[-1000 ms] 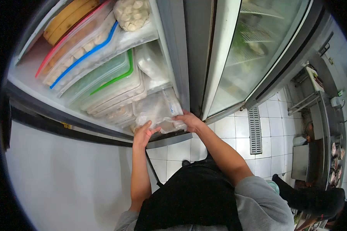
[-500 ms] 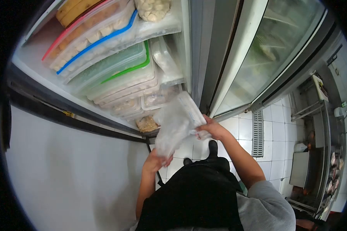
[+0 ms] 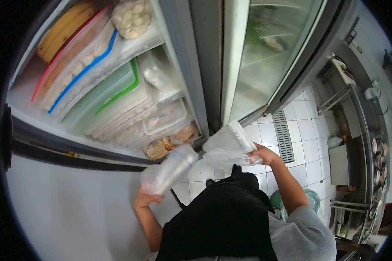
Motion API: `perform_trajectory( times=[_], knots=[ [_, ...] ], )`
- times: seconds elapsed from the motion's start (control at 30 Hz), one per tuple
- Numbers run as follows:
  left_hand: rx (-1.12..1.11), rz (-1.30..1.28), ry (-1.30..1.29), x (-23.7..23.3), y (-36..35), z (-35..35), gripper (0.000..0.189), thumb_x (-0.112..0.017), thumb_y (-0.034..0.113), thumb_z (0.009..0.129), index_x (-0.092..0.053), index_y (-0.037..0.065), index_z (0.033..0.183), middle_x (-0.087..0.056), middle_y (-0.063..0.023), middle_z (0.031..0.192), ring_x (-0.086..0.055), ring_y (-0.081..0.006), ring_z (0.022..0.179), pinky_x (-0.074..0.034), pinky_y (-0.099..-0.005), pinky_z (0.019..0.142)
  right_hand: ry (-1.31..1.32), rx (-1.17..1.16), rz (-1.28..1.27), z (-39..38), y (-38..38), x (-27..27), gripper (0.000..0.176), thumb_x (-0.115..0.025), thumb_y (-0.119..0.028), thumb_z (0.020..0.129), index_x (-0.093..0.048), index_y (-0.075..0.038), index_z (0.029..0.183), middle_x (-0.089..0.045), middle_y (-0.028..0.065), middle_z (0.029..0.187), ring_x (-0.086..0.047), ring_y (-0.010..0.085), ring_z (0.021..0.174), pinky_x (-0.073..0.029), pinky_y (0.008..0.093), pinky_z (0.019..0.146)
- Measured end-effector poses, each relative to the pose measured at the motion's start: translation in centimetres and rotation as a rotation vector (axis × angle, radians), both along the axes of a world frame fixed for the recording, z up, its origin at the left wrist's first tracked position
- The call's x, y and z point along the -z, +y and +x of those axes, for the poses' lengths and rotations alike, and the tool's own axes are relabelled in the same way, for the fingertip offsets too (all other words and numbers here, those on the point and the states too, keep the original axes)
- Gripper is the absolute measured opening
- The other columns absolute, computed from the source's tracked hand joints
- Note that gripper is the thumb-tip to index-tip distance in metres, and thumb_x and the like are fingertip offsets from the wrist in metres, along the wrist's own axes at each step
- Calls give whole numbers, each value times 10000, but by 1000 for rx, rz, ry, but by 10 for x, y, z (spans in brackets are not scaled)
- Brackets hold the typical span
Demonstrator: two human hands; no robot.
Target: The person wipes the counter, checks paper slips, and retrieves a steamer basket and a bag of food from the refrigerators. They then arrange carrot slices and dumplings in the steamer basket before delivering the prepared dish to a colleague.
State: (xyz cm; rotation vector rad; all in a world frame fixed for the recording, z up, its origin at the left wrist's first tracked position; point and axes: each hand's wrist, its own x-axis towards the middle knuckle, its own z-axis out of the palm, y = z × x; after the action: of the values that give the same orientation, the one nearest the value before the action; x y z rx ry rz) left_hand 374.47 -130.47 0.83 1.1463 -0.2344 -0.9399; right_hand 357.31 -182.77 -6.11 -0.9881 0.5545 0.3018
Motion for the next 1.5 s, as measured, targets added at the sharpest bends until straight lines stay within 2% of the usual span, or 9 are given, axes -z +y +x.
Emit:
perform_trajectory(
  times=[0.17,0.37,0.5,0.6,0.8,0.93,1.03,1.23,1.5],
  knots=[
    [-293,36,-203,12,-44,69,536,-695,-54,777,-484,2,1266,-643,-124,837,-588,-188,612,-457,-305,512,80,235,-36,-76,-31,23,676,-691,-31,770,-441,-34,1398,-616,120,1126,-653,239,905,-574,385,782],
    [-597,303,-671,39,-143,158,378,-653,41,873,-537,-31,1226,-646,-146,1113,-613,-251,1026,-468,-347,919,134,288,-17,-130,-27,30,615,-677,-42,791,-471,-34,1370,-619,106,1116,-651,235,908,-567,370,777],
    [-657,363,-679,81,-152,213,429,-667,52,875,-527,-54,1267,-635,-194,1188,-613,-287,1065,-462,-369,941,165,351,-34,-138,-10,21,620,-670,-30,801,-462,-50,1385,-612,102,1128,-656,245,903,-570,391,779],
    [-801,764,-1090,77,-148,199,477,-671,71,886,-493,-92,1298,-618,-225,1224,-602,-302,1109,-451,-383,965,84,348,33,-136,-5,23,661,-672,-20,804,-441,-98,1419,-613,107,1130,-670,266,898,-581,438,745],
    [-960,294,-657,80,-134,189,461,-687,71,883,-506,-124,1260,-625,-219,1192,-603,-263,1074,-457,-347,937,-20,244,74,-101,6,0,732,-679,-20,812,-389,-129,1475,-613,121,1121,-669,267,896,-582,442,762],
    [-1149,435,-583,64,-165,190,412,-687,66,881,-532,-117,1216,-650,-195,1142,-621,-253,1008,-471,-345,900,14,141,77,-72,0,-10,768,-691,-1,794,-370,-111,1484,-614,134,1147,-666,271,913,-576,419,795],
    [-1011,339,-807,77,-155,202,317,-671,41,877,-589,-91,1153,-677,-143,1072,-637,-215,926,-484,-324,836,2,109,90,-62,-5,-4,772,-693,-8,792,-367,-93,1486,-613,135,1168,-658,263,930,-572,409,807],
    [-610,387,-403,36,-144,196,238,-641,-11,854,-664,-46,1088,-694,-65,1005,-636,-151,851,-480,-289,770,18,100,69,-69,15,-28,787,-683,1,788,-357,-90,1498,-604,134,1202,-648,258,963,-572,404,820],
    [-777,241,-413,81,-247,245,478,-653,-10,861,-528,-15,1322,-584,-99,1305,-573,-207,1136,-477,-313,941,64,159,73,-100,24,-17,796,-688,11,771,-365,-92,1492,-595,136,1207,-645,257,964,-577,408,810]
  ],
)
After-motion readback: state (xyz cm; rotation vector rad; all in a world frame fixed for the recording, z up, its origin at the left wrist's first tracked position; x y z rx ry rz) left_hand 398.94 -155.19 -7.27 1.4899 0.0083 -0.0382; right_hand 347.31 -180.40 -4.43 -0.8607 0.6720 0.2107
